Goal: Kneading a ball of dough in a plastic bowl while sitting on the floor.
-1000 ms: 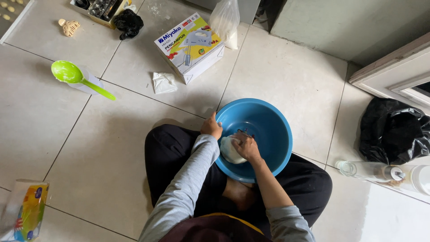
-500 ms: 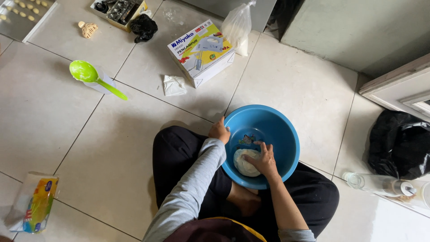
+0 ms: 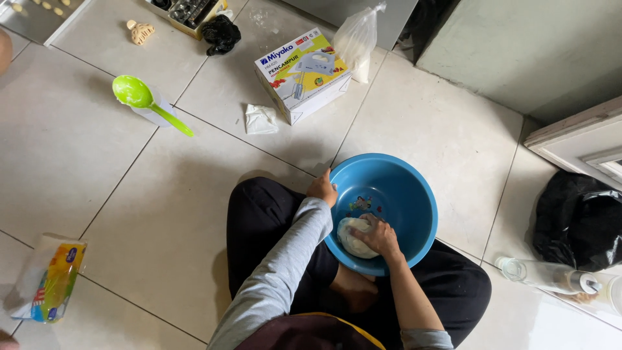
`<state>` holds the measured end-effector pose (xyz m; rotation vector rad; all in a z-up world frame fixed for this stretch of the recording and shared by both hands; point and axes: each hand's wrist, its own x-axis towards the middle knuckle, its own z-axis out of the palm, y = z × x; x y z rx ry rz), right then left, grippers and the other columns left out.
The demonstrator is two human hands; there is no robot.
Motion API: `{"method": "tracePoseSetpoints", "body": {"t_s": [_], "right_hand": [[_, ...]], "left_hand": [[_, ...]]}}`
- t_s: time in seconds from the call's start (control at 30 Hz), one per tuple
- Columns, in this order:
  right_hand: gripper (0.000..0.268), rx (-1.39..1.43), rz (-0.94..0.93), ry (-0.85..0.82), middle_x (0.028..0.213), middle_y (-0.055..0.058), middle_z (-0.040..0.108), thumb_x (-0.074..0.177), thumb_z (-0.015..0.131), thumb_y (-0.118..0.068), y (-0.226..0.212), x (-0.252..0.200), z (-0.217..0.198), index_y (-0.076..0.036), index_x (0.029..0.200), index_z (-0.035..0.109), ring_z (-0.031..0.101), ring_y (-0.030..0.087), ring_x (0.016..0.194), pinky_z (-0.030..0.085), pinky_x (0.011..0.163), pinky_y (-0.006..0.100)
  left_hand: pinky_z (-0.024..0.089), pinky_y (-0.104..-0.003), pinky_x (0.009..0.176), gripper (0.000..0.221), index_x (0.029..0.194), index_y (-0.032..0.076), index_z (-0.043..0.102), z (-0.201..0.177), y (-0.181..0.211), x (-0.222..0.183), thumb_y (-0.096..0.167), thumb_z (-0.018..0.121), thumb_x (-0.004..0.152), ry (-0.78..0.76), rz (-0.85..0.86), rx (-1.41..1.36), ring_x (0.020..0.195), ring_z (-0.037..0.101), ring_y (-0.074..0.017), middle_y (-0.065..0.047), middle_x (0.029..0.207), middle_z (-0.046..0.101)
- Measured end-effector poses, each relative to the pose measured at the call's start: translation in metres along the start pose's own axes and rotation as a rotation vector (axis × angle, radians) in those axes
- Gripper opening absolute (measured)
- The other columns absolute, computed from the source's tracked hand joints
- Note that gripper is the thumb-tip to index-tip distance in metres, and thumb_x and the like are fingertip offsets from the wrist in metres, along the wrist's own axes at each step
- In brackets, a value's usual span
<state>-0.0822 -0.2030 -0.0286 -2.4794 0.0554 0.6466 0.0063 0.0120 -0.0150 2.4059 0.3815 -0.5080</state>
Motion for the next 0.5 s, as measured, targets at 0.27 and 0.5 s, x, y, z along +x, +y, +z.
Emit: {"method": "tracePoseSetpoints", "body": {"t_s": [0.27, 0.5], "right_hand": [[0.044, 0.199, 0.113, 0.208, 0.1, 0.004, 0.077, 0.063, 0.085, -0.055, 0.017, -0.009, 0.009, -0.036, 0.101, 0.075, 0.074, 0.029, 0.102, 0.058, 0.091, 0.045], [0.019, 1.339, -0.046, 0.414, 0.074, 0.01, 0.07, 0.074, 0.069, -0.012, 0.03, -0.003, -0.002, -0.013, 0.09, 0.061, 0.067, 0.018, 0.057, 0.056, 0.051, 0.029]], "left_hand": [[0.053, -0.051, 0.107, 0.057, 0.159, 0.015, 0.034, 0.004, -0.006, 0.001, 0.025, 0.052, 0.106, 0.011, 0.02, -0.013, 0.133, 0.059, -0.0319, -0.015, 0.147, 0.058], [0.054, -0.049, 0.107, 0.056, 0.159, 0.015, 0.033, -0.001, -0.003, -0.002, 0.022, 0.051, 0.107, 0.001, 0.015, -0.03, 0.131, 0.06, -0.032, -0.015, 0.146, 0.058]]}}
